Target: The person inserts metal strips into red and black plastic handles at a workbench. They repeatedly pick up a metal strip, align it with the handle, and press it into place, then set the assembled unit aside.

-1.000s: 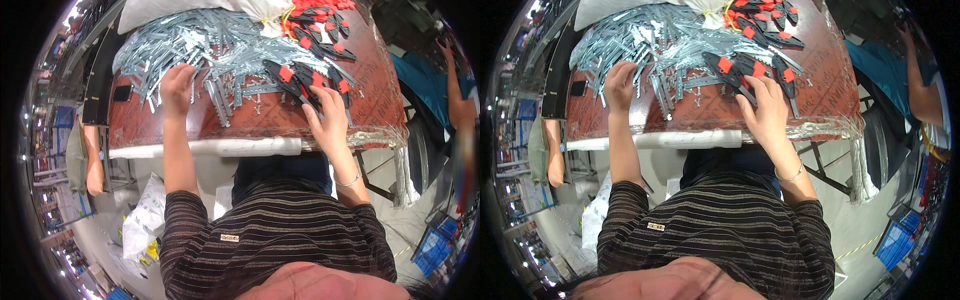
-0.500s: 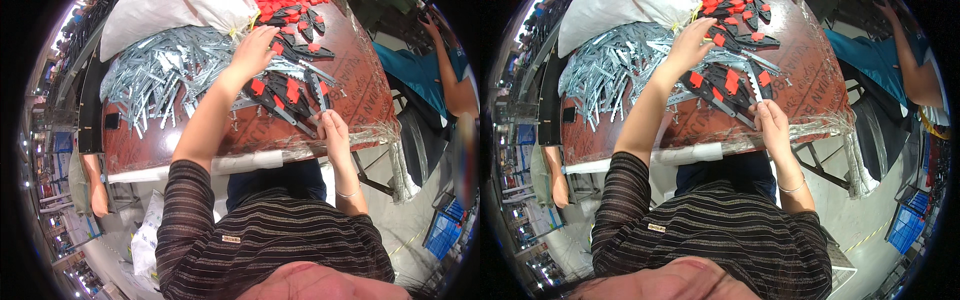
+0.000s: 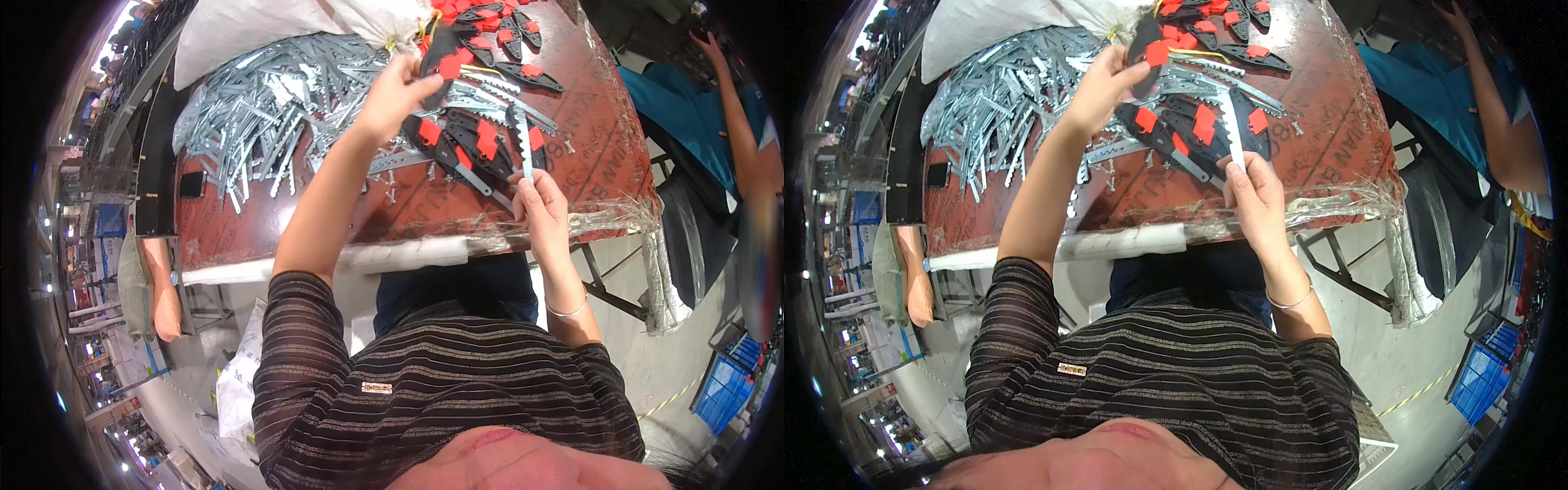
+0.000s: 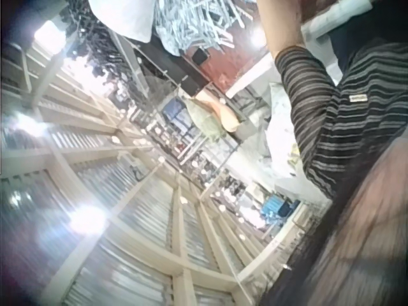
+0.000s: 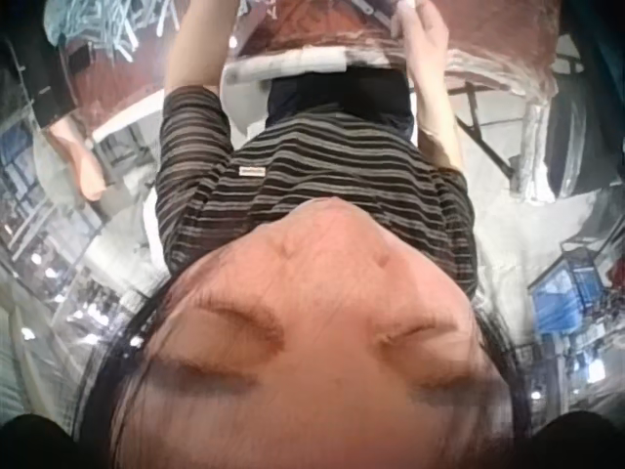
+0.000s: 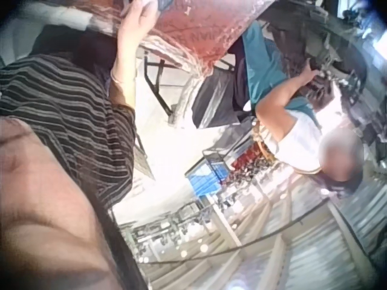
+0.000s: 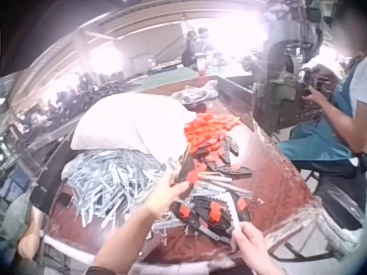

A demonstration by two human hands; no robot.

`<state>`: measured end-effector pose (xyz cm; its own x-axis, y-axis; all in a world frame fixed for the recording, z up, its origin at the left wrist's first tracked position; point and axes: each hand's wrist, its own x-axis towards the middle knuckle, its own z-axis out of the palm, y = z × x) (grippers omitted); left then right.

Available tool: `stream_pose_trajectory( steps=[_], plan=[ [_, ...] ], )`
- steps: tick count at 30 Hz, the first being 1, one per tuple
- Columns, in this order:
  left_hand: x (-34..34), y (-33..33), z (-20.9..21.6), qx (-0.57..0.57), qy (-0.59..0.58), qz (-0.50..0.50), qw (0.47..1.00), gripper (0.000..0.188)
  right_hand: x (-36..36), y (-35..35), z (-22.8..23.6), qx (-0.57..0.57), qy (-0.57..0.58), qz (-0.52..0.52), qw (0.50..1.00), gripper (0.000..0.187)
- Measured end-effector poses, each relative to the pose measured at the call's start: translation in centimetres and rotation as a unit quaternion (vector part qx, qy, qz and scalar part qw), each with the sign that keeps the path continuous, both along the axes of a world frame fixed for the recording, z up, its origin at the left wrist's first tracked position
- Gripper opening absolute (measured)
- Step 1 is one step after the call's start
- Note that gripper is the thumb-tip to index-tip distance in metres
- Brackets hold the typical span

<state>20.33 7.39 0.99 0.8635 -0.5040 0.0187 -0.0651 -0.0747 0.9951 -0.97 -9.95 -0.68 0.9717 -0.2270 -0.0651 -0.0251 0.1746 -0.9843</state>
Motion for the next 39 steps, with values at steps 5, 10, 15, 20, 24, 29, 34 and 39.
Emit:
stream_pose_trajectory(
  steps=[5, 10, 15, 20, 24, 29, 34, 39],
  plan=[
    [-7.8, 3.3, -0.2, -0.307, 0.284, -0.058, 0.906, 0.030, -1.3, 2.6, 1.0, -0.034, 0.011, 0.106, 0.994, 0.022],
    [-11.3, 4.1, -1.6, -0.396, 0.338, 0.077, 0.850, 0.029, -3.5, 4.1, 1.2, -0.037, 0.039, 0.149, 0.987, 0.024],
    [-12.2, 4.5, -2.0, -0.408, 0.310, 0.112, 0.851, 0.028, -4.6, 4.3, 2.0, -0.078, 0.058, 0.162, 0.982, 0.024],
    [-12.9, 4.3, -1.4, -0.383, 0.252, 0.141, 0.877, 0.027, -4.5, 4.3, 1.9, -0.105, 0.063, 0.152, 0.981, 0.024],
    [-13.2, 4.4, -1.7, -0.325, 0.189, 0.138, 0.916, 0.027, -4.5, 4.4, 1.8, -0.138, 0.068, 0.147, 0.977, 0.024],
    [-13.9, 4.1, -0.7, -0.326, 0.220, 0.107, 0.913, 0.027, -3.5, 4.3, 1.2, -0.020, 0.077, 0.175, 0.981, 0.023],
    [-15.3, 3.7, -1.4, -0.313, 0.250, 0.019, 0.916, 0.033, -3.1, 5.4, 0.4, 0.011, 0.052, 0.147, 0.988, 0.025],
    [-14.3, 4.0, -1.8, -0.472, 0.283, -0.063, 0.832, 0.049, -3.1, 5.1, 0.6, 0.132, 0.053, 0.174, 0.974, 0.026]
  ],
)
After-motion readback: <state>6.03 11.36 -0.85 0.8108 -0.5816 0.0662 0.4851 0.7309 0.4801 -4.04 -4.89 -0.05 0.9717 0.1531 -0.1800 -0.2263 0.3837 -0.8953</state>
